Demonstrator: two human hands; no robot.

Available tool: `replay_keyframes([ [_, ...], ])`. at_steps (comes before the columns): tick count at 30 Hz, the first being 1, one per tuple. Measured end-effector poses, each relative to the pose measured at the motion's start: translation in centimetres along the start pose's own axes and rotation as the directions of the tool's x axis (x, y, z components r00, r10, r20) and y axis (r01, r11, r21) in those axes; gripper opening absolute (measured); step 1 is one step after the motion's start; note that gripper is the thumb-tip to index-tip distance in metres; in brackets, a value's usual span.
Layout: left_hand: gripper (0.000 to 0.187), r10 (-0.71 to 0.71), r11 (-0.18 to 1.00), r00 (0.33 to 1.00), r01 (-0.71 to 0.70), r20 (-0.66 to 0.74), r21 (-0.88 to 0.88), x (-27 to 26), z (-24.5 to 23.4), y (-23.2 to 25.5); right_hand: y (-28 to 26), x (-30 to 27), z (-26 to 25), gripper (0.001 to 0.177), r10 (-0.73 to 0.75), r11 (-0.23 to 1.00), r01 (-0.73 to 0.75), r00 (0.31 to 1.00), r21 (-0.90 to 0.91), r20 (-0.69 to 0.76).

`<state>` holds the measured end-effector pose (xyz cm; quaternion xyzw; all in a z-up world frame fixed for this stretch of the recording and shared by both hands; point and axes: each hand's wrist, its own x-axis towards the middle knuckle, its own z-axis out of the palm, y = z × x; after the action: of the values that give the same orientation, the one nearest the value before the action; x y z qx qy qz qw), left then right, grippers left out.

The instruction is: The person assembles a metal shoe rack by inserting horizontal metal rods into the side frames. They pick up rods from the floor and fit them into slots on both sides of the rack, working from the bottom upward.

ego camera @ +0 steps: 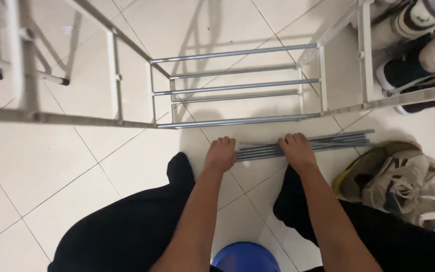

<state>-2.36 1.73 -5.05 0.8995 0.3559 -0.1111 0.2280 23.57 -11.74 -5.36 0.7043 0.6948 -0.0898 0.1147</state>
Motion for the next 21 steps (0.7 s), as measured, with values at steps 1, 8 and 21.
replay_keyframes([
  [1, 0.037, -0.012, 1.000, 1.000, 0.012, 0.012, -0.013, -0.4, -0.5, -0.2, -0.3, -0.3, -1.0, 0.034, 0.019, 0.998, -0.020, 1.000, 0.064, 0.018],
  [8, 0.028, -0.010, 0.991, 0.977, -0.019, 0.211, 0.132, -5.2, -9.0, -3.8, -4.3, -0.3, -9.3, 0.035, -0.044, 0.946, 0.044, 0.999, 0.321, -0.006],
  [21, 0.080, -0.591, 0.782, 0.804, 0.551, -0.064, -0.292, -14.8, -30.1, -9.3, -10.5, -0.7, -32.9, 0.030, 0.010, 0.911, 0.127, 0.945, 0.393, -0.328],
])
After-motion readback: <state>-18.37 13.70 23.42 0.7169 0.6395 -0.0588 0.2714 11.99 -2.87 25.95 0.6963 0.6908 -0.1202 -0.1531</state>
